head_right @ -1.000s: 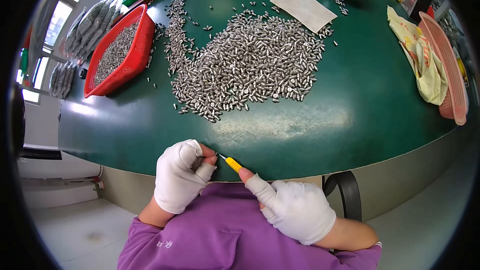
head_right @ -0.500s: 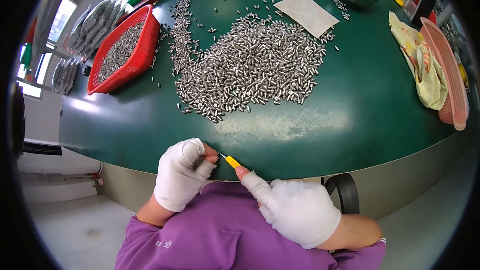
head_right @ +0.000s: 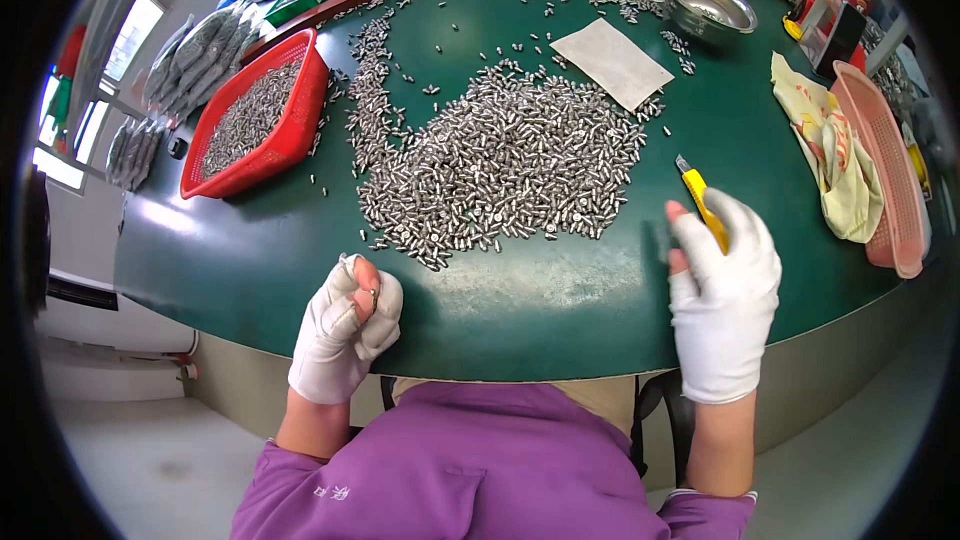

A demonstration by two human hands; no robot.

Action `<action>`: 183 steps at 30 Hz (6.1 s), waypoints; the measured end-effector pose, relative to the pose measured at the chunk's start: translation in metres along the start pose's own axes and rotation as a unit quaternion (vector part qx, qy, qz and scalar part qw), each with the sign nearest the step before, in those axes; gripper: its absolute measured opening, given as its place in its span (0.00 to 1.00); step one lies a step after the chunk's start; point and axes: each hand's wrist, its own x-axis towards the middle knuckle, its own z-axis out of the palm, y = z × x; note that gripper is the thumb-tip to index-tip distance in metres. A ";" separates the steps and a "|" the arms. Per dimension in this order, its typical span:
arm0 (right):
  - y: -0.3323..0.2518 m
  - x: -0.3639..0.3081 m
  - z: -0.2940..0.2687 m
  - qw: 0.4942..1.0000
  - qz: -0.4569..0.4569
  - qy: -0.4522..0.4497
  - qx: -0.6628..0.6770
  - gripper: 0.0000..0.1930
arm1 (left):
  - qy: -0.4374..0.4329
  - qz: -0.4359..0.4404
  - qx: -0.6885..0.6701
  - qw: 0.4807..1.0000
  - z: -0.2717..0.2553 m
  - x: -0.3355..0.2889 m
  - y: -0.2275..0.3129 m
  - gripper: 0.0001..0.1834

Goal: Sorting small metal pins on a workbench and placing them into a red container.

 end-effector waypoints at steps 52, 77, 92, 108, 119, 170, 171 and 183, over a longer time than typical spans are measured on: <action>-0.102 0.005 0.017 0.784 0.007 -0.176 0.595 0.13 | -0.016 -0.134 0.128 0.983 0.027 -0.002 0.008 0.09; -0.033 -0.053 -0.026 0.773 0.315 -0.122 0.537 0.25 | 0.051 0.149 0.663 0.732 0.020 -0.001 -0.005 0.07; -0.091 -0.062 -0.022 0.921 -0.113 -0.302 0.219 0.38 | 0.020 0.056 0.602 0.796 0.016 -0.013 0.000 0.09; -0.093 -0.051 -0.019 0.904 -0.148 -0.309 0.256 0.36 | 0.008 0.049 0.618 0.784 0.020 -0.011 0.006 0.08; -0.087 -0.031 -0.032 0.883 -0.151 -0.378 0.232 0.33 | 0.000 0.056 0.603 0.795 0.014 -0.008 0.004 0.08; -0.090 0.007 0.020 0.872 -0.087 -0.104 0.471 0.12 | -0.054 -0.171 0.094 0.979 0.027 0.015 0.003 0.10; -0.089 0.007 0.020 0.870 -0.081 -0.098 0.476 0.11 | -0.059 -0.162 0.080 0.982 0.026 0.015 0.003 0.11; -0.094 0.000 0.022 0.874 -0.084 -0.036 0.478 0.11 | -0.063 -0.158 0.029 0.985 0.026 0.014 -0.005 0.11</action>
